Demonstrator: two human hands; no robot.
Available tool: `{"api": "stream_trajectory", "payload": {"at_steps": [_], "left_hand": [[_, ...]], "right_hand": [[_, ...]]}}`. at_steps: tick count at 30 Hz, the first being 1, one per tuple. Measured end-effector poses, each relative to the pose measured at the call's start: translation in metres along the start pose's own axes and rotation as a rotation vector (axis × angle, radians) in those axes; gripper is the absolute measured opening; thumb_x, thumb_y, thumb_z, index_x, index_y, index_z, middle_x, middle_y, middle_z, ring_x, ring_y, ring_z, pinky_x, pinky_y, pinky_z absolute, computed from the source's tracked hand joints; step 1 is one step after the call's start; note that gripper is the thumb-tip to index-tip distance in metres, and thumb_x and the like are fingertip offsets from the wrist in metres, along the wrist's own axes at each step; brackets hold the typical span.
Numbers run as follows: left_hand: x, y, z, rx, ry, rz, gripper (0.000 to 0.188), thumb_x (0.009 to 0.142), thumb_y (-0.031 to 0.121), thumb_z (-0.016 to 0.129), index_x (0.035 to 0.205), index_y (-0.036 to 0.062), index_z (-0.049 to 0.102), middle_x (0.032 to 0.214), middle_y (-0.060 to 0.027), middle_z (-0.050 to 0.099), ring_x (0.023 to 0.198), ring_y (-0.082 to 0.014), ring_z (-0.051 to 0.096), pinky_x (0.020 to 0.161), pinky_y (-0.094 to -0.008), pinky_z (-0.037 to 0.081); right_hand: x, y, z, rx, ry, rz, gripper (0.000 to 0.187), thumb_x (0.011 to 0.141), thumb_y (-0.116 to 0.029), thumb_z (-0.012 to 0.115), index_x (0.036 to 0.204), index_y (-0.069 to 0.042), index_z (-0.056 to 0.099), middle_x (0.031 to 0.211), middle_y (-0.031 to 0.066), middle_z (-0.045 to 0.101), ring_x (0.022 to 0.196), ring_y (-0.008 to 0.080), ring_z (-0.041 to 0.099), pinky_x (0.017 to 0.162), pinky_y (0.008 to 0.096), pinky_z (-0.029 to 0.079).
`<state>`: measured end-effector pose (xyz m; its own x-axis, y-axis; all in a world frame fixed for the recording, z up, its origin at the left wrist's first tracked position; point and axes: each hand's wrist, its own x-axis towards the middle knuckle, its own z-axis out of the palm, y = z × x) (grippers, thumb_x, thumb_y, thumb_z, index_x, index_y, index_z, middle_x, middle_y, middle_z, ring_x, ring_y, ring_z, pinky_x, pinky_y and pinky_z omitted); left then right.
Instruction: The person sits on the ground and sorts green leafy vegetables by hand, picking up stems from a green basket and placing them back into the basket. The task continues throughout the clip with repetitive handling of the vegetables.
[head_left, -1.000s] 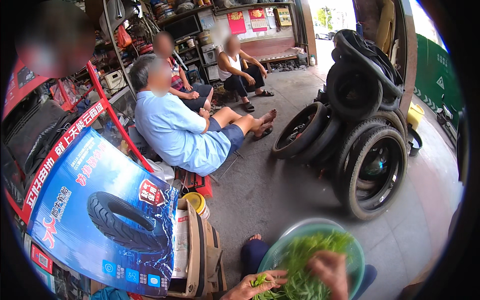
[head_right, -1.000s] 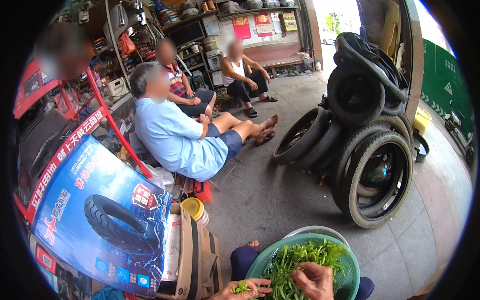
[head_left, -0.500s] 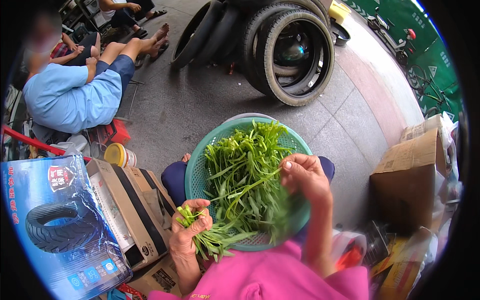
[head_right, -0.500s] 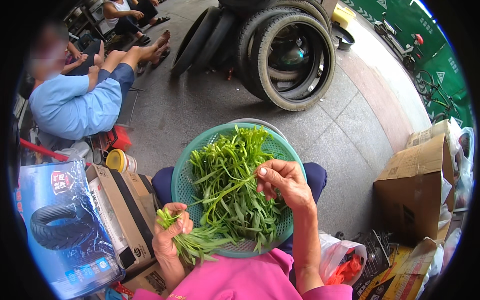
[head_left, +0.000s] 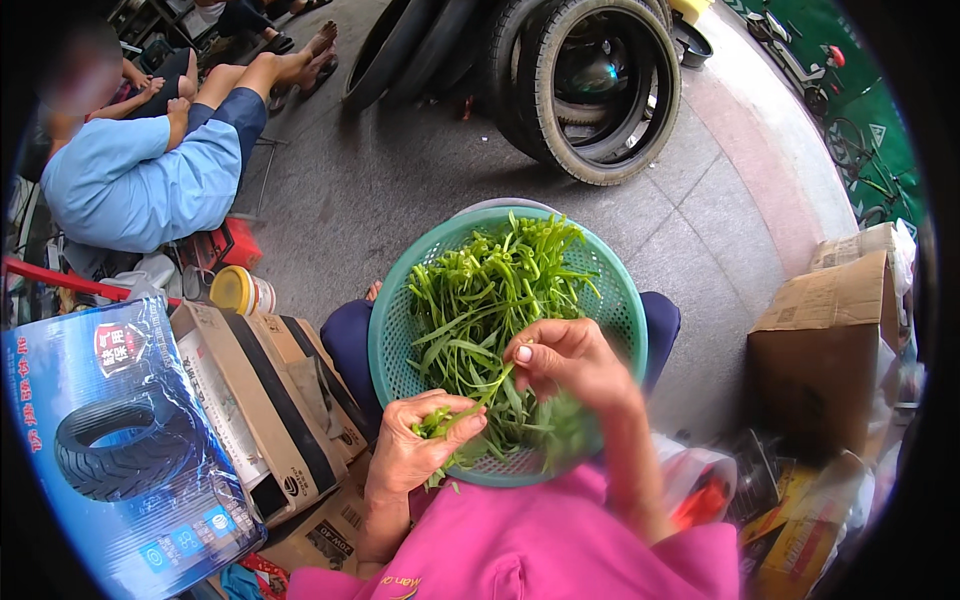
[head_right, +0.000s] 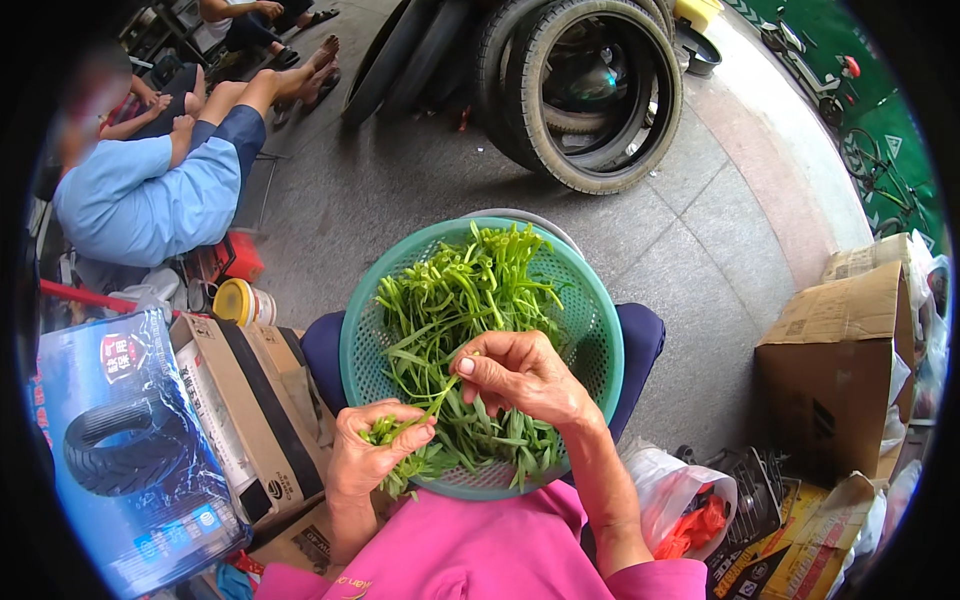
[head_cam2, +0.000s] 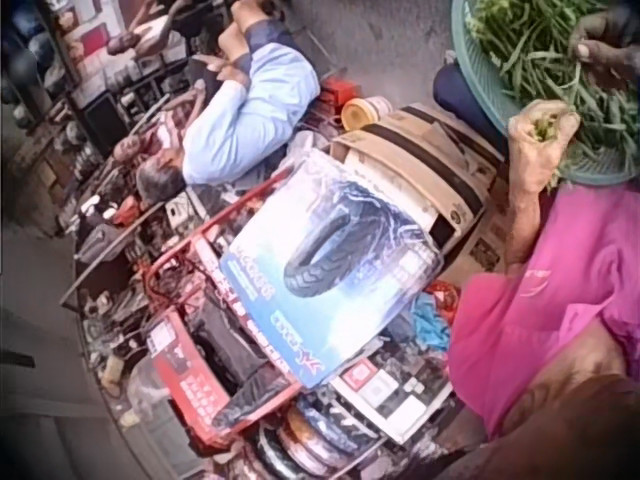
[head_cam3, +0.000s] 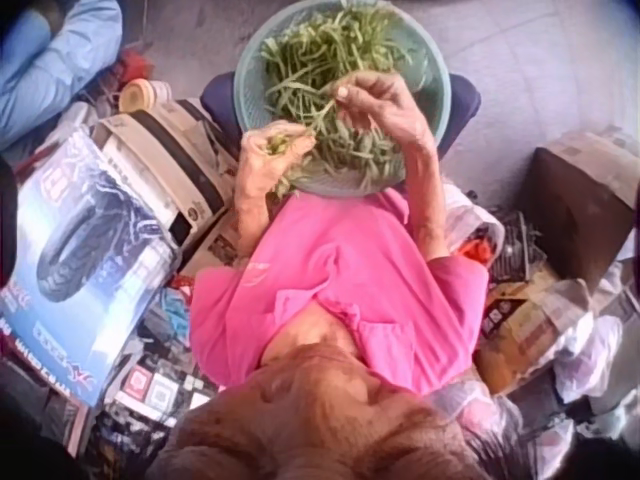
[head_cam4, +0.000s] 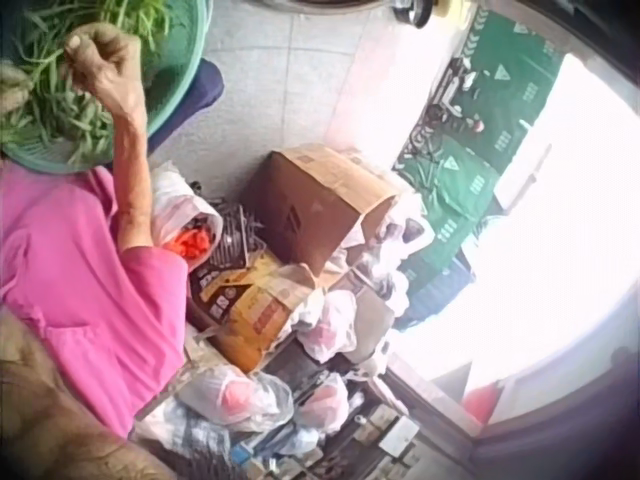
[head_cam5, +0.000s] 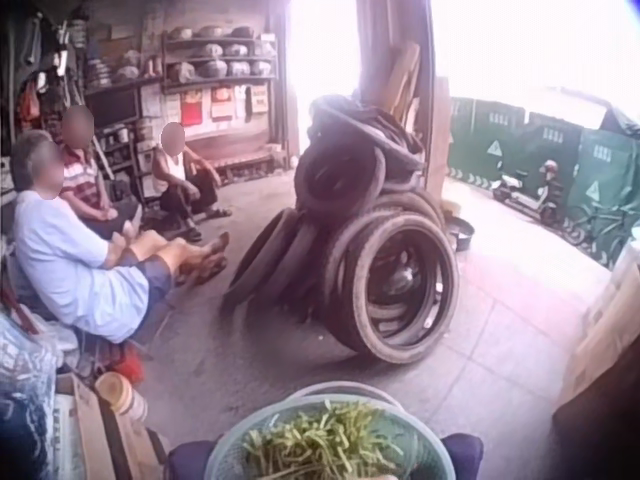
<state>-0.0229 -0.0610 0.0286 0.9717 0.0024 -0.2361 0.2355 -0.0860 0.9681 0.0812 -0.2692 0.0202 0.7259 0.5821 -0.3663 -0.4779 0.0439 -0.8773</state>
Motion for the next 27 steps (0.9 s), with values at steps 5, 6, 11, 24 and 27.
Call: {"api": "stream_trajectory", "payload": {"at_steps": [5, 6, 11, 24, 27], "left_hand": [[0.003, -0.01, -0.002, -0.161, 0.058, -0.236, 0.015, 0.084, 0.012, 0.077, 0.087, -0.0023, 0.073, 0.068, 0.0016, 0.064, 0.059, -0.0041, 0.051, 0.055, -0.0209, 0.038], [0.004, -0.008, -0.004, -0.171, 0.056, -0.27, 0.014, 0.083, 0.01, 0.076, 0.085, -0.0028, 0.073, 0.069, -0.0008, 0.066, 0.061, -0.0052, 0.054, 0.056, -0.0207, 0.04], [0.008, 0.001, -0.011, -0.146, -0.081, -0.231, 0.013, 0.082, 0.009, 0.074, 0.085, -0.0026, 0.072, 0.075, -0.0042, 0.07, 0.07, -0.0086, 0.062, 0.064, -0.0225, 0.047], [0.014, -0.035, -0.011, -0.271, -0.285, -0.157, 0.023, 0.09, 0.026, 0.069, 0.095, 0.0038, 0.073, 0.087, -0.0009, 0.068, 0.084, -0.0092, 0.059, 0.079, -0.0254, 0.046], [0.02, -0.037, -0.009, -0.261, -0.392, -0.154, 0.022, 0.09, 0.026, 0.068, 0.092, 0.0042, 0.072, 0.084, 0.0001, 0.066, 0.079, -0.0101, 0.057, 0.076, -0.0245, 0.044]], "right_hand": [[0.003, 0.004, 0.004, -0.849, 0.52, -0.77, 0.026, 0.085, -0.005, 0.073, 0.111, -0.002, 0.068, 0.092, 0.0081, 0.068, 0.059, 0.0153, 0.063, 0.055, 0.0279, 0.051], [0.005, 0.0, 0.003, -0.903, 0.474, -0.921, 0.03, 0.079, 0.002, 0.073, 0.108, -0.004, 0.069, 0.09, 0.0095, 0.066, 0.062, 0.0203, 0.064, 0.056, 0.0303, 0.053], [-0.01, -0.018, 0.024, -1.33, 0.149, -0.855, 0.037, 0.068, -0.009, 0.076, 0.103, -0.007, 0.068, 0.07, 0.002, 0.052, 0.055, 0.0184, 0.057, 0.046, 0.033, 0.046], [-0.011, -0.013, 0.037, -0.852, 0.236, -0.727, 0.009, 0.073, -0.002, 0.07, 0.082, -0.004, 0.069, 0.063, 0.0051, 0.055, 0.05, 0.0133, 0.053, 0.047, 0.0289, 0.041], [-0.016, 0.016, 0.025, -0.676, 0.381, -0.583, 0.011, 0.074, -0.002, 0.068, 0.083, -0.006, 0.07, 0.066, 0.0044, 0.055, 0.052, 0.0139, 0.053, 0.049, 0.0271, 0.041]]}}
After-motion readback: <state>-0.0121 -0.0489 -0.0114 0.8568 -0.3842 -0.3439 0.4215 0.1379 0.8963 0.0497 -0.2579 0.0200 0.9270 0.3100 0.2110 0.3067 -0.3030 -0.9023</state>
